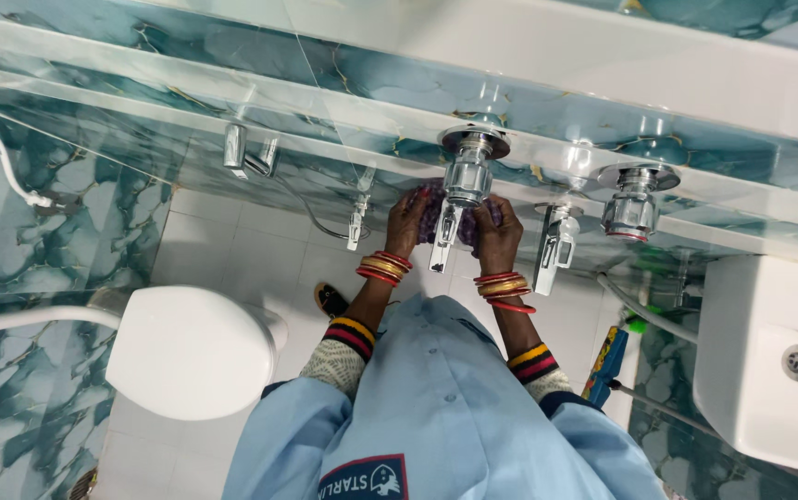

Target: The person wipes down several bathroom sink faucets and fixtures using a cloth, moving between different sets of taps and cleaning various parts of each one.

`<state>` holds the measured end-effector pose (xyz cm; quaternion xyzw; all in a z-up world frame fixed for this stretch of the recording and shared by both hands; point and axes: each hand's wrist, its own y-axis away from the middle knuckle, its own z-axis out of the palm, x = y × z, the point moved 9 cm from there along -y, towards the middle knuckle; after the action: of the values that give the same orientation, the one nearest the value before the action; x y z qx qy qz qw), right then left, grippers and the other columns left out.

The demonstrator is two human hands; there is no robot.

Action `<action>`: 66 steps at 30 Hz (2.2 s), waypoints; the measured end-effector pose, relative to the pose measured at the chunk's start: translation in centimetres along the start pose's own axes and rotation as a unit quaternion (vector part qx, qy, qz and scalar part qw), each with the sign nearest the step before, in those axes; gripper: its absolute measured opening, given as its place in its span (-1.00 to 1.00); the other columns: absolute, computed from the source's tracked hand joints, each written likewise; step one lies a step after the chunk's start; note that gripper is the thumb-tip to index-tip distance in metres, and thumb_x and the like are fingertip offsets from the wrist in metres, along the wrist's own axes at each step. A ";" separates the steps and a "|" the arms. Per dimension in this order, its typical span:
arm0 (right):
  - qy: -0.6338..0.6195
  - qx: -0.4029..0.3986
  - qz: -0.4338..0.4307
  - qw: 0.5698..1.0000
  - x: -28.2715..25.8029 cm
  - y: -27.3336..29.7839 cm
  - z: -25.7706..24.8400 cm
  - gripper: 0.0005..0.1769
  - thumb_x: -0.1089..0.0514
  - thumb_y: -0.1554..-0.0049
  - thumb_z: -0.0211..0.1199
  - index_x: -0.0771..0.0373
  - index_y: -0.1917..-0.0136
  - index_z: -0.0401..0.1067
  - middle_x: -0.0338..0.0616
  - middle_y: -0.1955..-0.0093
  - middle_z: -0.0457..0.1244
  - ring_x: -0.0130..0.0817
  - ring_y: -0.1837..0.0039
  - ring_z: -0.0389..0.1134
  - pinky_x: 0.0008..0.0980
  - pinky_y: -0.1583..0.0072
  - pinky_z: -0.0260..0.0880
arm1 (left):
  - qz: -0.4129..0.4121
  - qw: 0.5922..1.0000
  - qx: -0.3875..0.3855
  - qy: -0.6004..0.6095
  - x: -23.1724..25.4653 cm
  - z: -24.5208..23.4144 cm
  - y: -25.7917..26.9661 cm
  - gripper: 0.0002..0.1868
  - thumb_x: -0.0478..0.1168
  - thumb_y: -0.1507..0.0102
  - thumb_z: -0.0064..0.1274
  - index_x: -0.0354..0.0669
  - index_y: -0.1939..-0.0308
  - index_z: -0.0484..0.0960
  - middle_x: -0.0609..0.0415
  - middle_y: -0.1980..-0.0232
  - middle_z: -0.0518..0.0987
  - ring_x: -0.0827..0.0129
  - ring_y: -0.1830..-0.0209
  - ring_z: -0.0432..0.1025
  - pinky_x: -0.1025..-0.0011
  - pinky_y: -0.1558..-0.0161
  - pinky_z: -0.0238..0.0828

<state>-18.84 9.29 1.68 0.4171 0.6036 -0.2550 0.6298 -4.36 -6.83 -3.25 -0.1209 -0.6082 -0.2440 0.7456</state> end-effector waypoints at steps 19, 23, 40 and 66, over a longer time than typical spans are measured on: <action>-0.074 -0.061 -0.001 0.995 -1.0 0.5 1.2 -0.81 0.21 -0.24 0.24 0.24 -0.12 0.37 -0.22 0.16 0.29 -0.51 0.21 0.24 -0.43 0.18 0.29 | -0.015 0.997 -0.014 0.070 -5.2 -0.2 0.1 -0.40 -0.03 -0.40 0.07 -0.33 -0.38 0.33 0.00 -0.28 0.51 0.39 -0.27 0.41 0.44 -0.30 0.31; -0.097 -0.118 -0.095 0.984 -1.6 -0.3 2.0 -0.79 0.22 -0.27 0.24 0.24 -0.17 0.35 -0.26 0.05 0.29 -0.60 0.04 0.29 -0.52 -0.04 0.39 | -0.048 0.991 -0.020 0.124 -6.1 -0.2 -0.4 -0.42 -0.03 -0.47 0.08 -0.53 -0.33 0.48 -0.12 -0.15 0.54 0.28 -0.12 0.39 0.33 -0.16 0.35; -0.041 -0.054 -0.133 0.989 -11.3 5.3 0.1 -0.73 0.19 -0.27 0.23 0.24 -0.24 0.43 -0.23 0.03 0.37 -0.46 0.10 0.37 -0.43 0.09 0.43 | 0.187 0.966 0.104 -0.142 12.5 0.5 7.0 -0.56 -0.02 -0.46 0.00 -0.28 -0.27 0.48 -0.07 -0.21 0.54 0.26 -0.23 0.42 0.29 -0.25 0.39; 0.335 -0.159 -0.382 0.847 -15.0 10.7 3.5 -0.49 0.46 0.04 0.33 0.14 -0.17 0.59 -0.09 0.12 0.22 -0.14 0.06 0.33 -0.16 0.10 0.41 | 0.167 0.965 0.173 -0.108 10.3 -2.6 10.9 -0.66 -0.20 -0.45 0.01 -0.34 -0.24 0.52 -0.07 -0.14 0.60 0.28 -0.11 0.49 0.35 -0.16 0.45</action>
<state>-10.23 9.26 18.31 0.1078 0.9218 -0.2207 0.3001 4.86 -1.05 7.41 -0.1159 -0.6893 0.0076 0.7151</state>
